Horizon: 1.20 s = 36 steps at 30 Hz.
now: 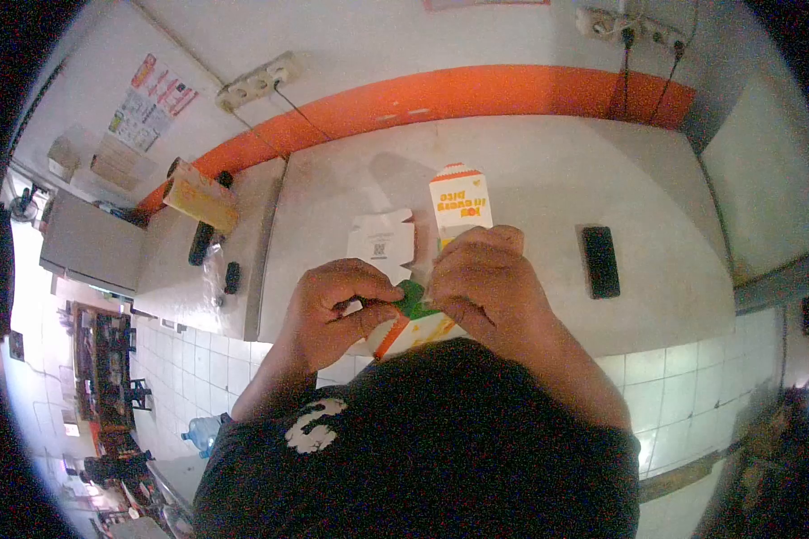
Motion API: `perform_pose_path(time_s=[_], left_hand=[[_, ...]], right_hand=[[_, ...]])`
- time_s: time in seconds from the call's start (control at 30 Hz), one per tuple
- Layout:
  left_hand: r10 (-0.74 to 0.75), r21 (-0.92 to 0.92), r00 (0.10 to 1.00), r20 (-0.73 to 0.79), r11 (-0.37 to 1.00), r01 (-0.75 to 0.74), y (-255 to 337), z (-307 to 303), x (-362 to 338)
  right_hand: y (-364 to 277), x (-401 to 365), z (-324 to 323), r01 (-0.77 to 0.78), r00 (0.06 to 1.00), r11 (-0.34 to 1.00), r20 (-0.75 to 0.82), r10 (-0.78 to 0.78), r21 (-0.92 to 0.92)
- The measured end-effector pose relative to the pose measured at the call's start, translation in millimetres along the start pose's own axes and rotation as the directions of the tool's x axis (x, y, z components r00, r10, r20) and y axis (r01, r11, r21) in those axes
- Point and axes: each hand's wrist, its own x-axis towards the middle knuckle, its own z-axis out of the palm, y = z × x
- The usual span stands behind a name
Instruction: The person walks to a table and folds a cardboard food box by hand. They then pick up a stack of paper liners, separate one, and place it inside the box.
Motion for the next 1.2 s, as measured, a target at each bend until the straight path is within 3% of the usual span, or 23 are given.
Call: perform_pose_path(time_s=[0.1,0.2,0.4,0.5,0.7,0.8,0.83,0.87,0.9,1.0,1.1,1.17,1.2], left_hand=[[-0.193,-0.076,0.981,0.028,0.978,0.194,13.0,-4.4,1.1],[-0.074,0.006,0.989,0.126,0.997,0.074,7.3,-10.2,1.2],[-0.093,-0.046,0.979,0.184,0.994,0.103,10.2,-8.2,1.6],[-0.204,-0.351,0.978,-0.037,0.919,0.178,5.3,11.1,-7.1],[-0.227,-0.409,0.973,-0.045,0.893,0.190,11.7,14.4,-8.3],[-0.224,-0.299,0.974,0.020,0.929,0.220,12.1,11.8,-7.2],[-0.204,-0.260,0.977,0.068,0.942,0.214,11.5,9.7,-7.2],[-0.184,-0.220,0.976,0.118,0.953,0.207,10.7,7.0,-7.1],[-0.166,-0.181,0.972,0.169,0.964,0.196,10.2,5.3,-6.4],[0.011,-0.071,0.977,0.211,0.997,0.004,16.3,3.5,-0.4],[0.118,0.244,0.986,0.121,0.959,-0.145,21.3,6.2,3.5],[0.157,0.331,0.987,0.028,0.930,-0.157,8.5,6.2,0.8],[0.179,0.374,0.984,-0.017,0.913,-0.160,3.8,4.4,-0.4]], right_hand=[[4.3,-12.3,7.6,-0.232,0.970,0.962,-0.043,0.240,0.143],[5.7,-17.8,10.5,-0.225,0.974,0.957,0.007,0.228,0.184],[3.6,-12.1,16.1,0.002,1.000,0.978,0.016,-0.006,0.210],[-2.3,-9.3,14.9,0.067,0.998,0.979,-0.033,-0.061,0.190],[-7.8,-7.3,13.8,0.126,0.990,0.991,-0.073,-0.123,0.043],[-3.5,-7.4,17.4,0.054,0.998,0.997,0.014,-0.055,0.052],[-2.7,-8.8,16.1,-0.194,0.971,0.953,0.182,0.153,0.232],[-1.6,-11.3,13.5,-0.446,0.873,0.821,0.376,0.312,0.355],[-1.0,-13.3,12.2,-0.673,0.714,0.617,0.573,0.402,0.407],[14.4,-26.2,28.3,-0.583,0.810,0.455,0.527,0.258,0.673],[21.6,-29.4,26.3,-0.602,0.798,0.560,0.413,0.438,0.570],[11.5,-10.4,20.2,-0.287,0.951,0.879,0.223,0.213,0.381],[4.8,-2.2,15.4,-0.102,0.986,0.964,0.153,0.066,0.244]])
